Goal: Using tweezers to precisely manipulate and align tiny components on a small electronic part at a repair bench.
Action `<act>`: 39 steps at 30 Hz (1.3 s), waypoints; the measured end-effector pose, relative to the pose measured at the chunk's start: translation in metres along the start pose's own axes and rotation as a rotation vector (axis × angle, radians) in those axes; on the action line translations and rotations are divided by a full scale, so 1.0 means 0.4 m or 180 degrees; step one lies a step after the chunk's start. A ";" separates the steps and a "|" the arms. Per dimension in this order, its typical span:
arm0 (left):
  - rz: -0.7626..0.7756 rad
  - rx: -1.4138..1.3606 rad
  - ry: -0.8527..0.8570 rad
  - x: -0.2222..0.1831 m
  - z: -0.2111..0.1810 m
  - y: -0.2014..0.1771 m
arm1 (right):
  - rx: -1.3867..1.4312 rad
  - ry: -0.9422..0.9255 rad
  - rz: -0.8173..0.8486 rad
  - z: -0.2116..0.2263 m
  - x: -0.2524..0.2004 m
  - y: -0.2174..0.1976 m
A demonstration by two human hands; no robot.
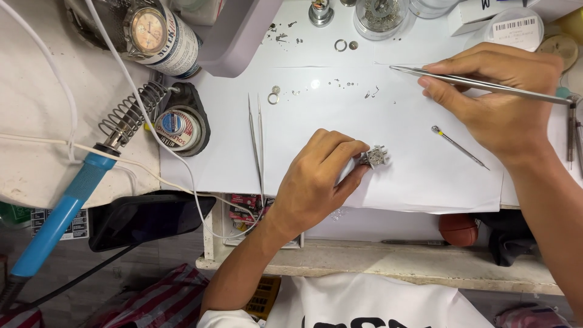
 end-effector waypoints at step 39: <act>0.0013 -0.0248 -0.0044 -0.014 -0.004 -0.009 | -0.0827 -0.1495 -0.0472 0.318 -0.274 0.052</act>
Point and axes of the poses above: each hand's wrist, its own x-axis towards the middle knuckle, its own y-axis out of the palm, z = x × y, the point moved 10 cm from there along x, towards the middle knuckle, and after that the axes turned 4 degrees about -x, right-handed, at the moved point
